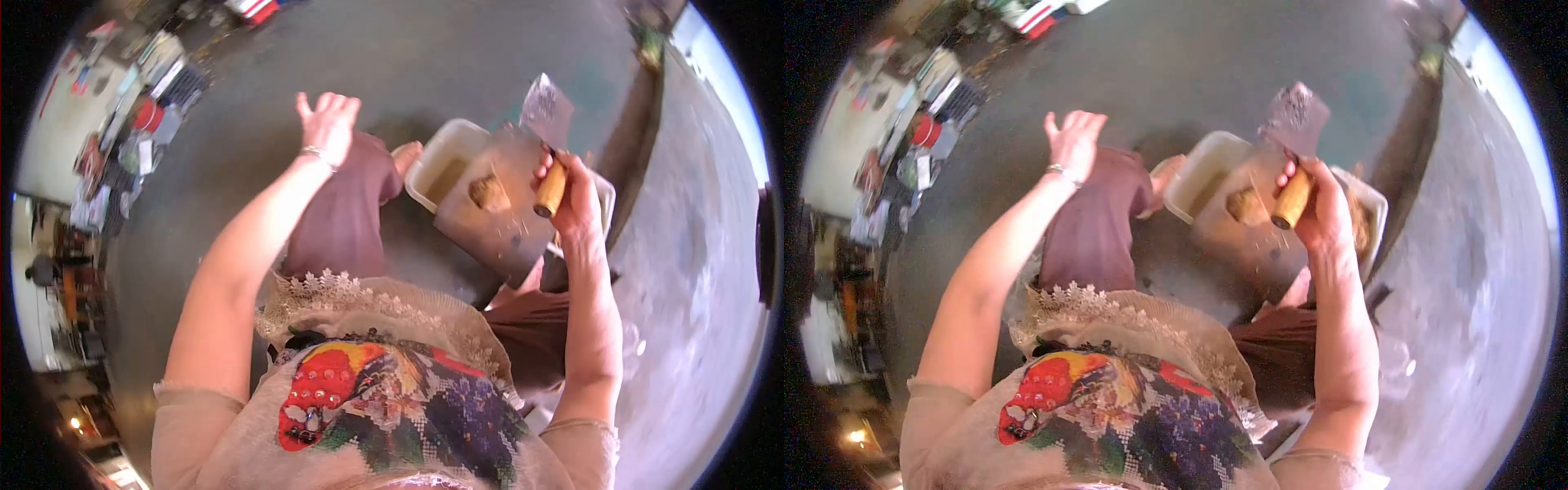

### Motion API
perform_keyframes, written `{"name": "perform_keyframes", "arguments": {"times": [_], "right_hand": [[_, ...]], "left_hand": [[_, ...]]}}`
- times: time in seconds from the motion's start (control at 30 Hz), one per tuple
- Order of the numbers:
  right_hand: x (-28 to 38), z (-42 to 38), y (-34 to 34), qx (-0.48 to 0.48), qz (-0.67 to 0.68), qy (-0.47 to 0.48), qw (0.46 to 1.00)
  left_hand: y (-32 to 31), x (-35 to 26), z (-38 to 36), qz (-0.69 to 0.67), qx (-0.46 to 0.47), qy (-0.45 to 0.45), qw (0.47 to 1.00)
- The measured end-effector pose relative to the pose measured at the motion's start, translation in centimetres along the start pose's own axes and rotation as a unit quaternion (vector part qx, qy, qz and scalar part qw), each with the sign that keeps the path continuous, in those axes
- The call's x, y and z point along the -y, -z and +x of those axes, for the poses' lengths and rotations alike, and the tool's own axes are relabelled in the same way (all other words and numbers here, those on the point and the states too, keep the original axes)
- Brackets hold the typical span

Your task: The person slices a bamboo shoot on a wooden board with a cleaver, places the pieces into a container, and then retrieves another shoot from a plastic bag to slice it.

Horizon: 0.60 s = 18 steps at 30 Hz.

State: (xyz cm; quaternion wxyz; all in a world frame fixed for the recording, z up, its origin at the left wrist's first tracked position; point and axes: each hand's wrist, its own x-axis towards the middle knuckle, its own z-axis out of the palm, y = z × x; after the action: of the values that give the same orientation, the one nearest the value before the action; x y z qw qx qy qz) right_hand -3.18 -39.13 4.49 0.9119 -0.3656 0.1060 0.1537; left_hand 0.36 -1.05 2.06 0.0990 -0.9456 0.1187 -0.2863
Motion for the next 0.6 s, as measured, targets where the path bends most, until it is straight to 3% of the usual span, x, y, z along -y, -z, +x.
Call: {"name": "perform_keyframes", "arguments": {"times": [0.13, 0.2, 0.27, 0.3, 0.4, 0.43, 0.47, 0.53, 0.6], "right_hand": [[0.5, -0.7, 2.5, -0.029, 0.024, -0.003, 0.999], [0.6, -0.2, 5.8, 0.001, 0.123, -0.088, 0.989], [-0.7, -2.0, 4.0, -0.111, -0.019, -0.03, 0.993], [-0.9, -2.8, 3.4, -0.111, -0.077, 0.016, 0.991], [-1.1, -4.2, 1.7, -0.12, -0.196, 0.114, 0.966], [-1.0, -4.5, 1.5, -0.127, -0.251, 0.169, 0.945], [-1.1, -4.4, 2.0, -0.133, -0.25, 0.173, 0.943], [-2.0, -3.9, 3.6, -0.143, -0.299, 0.119, 0.936], [-2.8, -4.1, 4.6, -0.169, -0.371, 0.092, 0.908]], "left_hand": [[0.2, 1.0, 0.4, 0.013, 0.039, -0.013, 0.999], [0.9, 1.2, 1.2, 0.028, 0.04, -0.049, 0.998], [2.4, 0.4, 2.3, 0.045, 0.093, -0.065, 0.992], [2.7, -0.1, 2.7, 0.067, 0.145, -0.075, 0.984], [1.2, -4.3, 3.4, -0.023, 0.101, -0.13, 0.986], [0.8, -6.7, 3.5, -0.032, 0.131, -0.142, 0.981], [0.3, -9.4, 3.0, -0.041, 0.162, -0.158, 0.973], [-2.9, -13.9, 0.6, -0.137, 0.127, -0.188, 0.964], [-5.1, -17.8, -1.5, -0.231, 0.174, -0.179, 0.94]]}}
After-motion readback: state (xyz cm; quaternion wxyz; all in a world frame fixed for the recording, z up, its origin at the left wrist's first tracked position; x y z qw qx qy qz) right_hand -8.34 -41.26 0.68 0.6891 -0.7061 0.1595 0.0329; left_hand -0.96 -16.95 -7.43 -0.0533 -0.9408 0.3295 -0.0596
